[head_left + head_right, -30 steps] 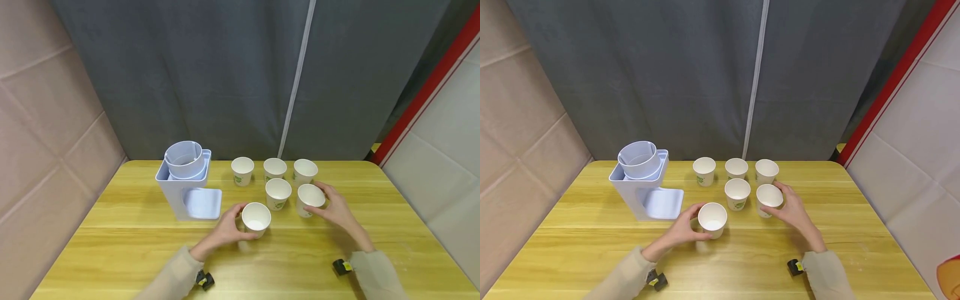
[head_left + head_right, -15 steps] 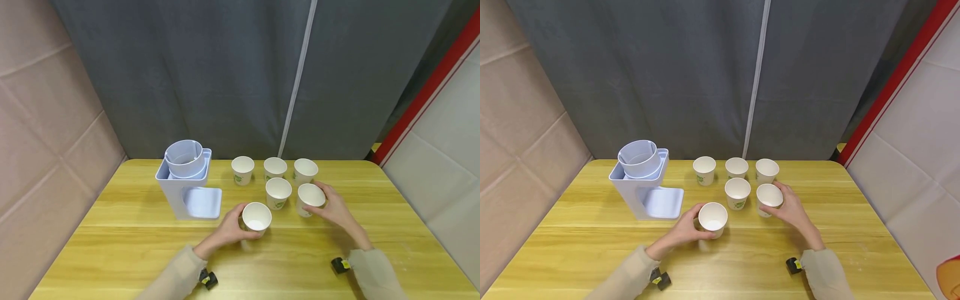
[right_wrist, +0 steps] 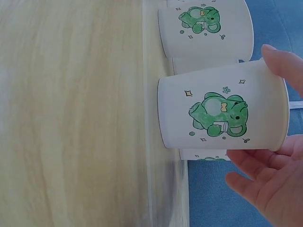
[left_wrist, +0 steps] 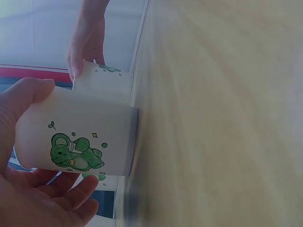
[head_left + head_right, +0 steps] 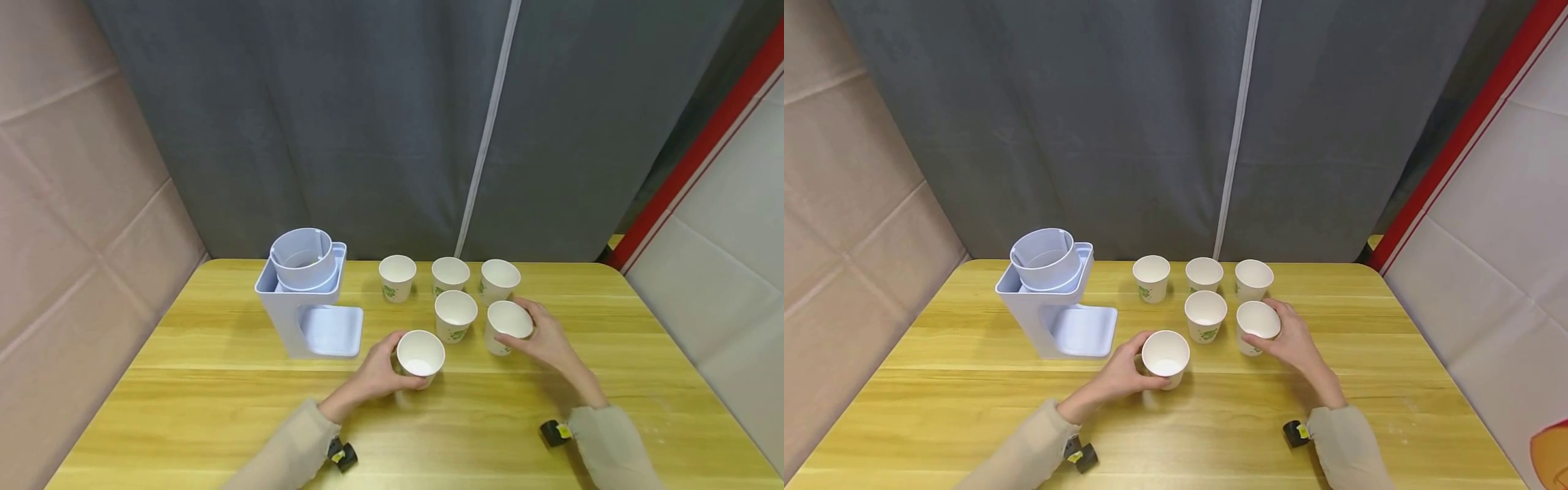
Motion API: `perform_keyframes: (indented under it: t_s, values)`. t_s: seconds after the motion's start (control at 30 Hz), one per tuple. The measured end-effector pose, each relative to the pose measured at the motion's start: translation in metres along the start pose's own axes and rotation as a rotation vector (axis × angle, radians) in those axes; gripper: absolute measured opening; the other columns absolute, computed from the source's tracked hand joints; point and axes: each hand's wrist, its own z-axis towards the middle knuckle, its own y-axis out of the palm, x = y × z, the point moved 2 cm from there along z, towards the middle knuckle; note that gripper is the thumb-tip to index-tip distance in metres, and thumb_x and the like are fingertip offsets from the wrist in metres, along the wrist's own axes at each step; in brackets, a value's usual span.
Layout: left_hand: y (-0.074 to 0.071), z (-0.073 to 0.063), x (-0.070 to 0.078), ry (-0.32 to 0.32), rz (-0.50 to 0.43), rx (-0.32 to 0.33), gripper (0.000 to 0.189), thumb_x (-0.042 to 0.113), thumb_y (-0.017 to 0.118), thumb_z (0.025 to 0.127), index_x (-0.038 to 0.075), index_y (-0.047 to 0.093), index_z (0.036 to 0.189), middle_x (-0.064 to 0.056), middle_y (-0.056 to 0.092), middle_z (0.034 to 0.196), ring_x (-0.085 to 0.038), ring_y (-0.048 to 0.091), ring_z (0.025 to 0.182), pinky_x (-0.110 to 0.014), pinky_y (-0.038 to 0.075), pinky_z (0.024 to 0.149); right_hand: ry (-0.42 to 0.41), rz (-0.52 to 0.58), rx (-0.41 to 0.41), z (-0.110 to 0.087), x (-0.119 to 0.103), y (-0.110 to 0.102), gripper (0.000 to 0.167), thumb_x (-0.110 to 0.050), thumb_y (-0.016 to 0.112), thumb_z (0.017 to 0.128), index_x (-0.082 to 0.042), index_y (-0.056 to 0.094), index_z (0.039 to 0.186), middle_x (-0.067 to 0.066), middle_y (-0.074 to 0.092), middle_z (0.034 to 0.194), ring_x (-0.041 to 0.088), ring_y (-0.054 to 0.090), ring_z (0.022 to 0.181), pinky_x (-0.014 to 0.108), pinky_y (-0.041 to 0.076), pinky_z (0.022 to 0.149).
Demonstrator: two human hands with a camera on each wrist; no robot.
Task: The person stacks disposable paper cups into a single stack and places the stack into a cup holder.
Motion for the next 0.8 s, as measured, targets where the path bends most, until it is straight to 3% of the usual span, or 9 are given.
perform_keyframes:
  t_s: [0.37, 0.57, 0.8]
  values:
    - [0.0, 0.001, 0.001, 0.002, 0.017, -0.001, 0.071, 0.015, 0.086, 0.062, -0.003, 0.052, 0.122, -0.013, 0.062, 0.113, -0.027, 0.057, 0.105, -0.044, 0.043, 0.094, -0.049, -0.014, 0.058, -0.002, -0.002, -0.004, 0.07, -0.014, 0.085, 0.064, 0.009, 0.051, 0.12, 0.028, 0.056, 0.115, 0.041, 0.055, 0.1, 0.051, 0.046, 0.076]
    - [0.0, 0.0, 0.001, 0.001, -0.001, -0.002, 0.07, 0.015, 0.086, 0.062, -0.002, 0.053, 0.121, -0.011, 0.062, 0.112, -0.025, 0.057, 0.104, -0.042, 0.043, 0.094, -0.023, -0.013, 0.067, -0.004, -0.013, -0.015, 0.069, -0.016, 0.085, 0.065, 0.008, 0.051, 0.12, 0.027, 0.056, 0.114, 0.041, 0.054, 0.099, 0.051, 0.046, 0.076]
    - [0.001, 0.001, -0.001, -0.003, 0.013, -0.005, 0.07, 0.015, 0.086, 0.062, -0.002, 0.053, 0.121, -0.011, 0.062, 0.112, -0.025, 0.057, 0.104, -0.042, 0.043, 0.093, -0.013, -0.038, 0.078, -0.008, -0.028, -0.024, 0.069, -0.019, 0.086, 0.064, 0.005, 0.053, 0.119, 0.022, 0.057, 0.113, 0.034, 0.055, 0.097, 0.038, 0.046, 0.073]
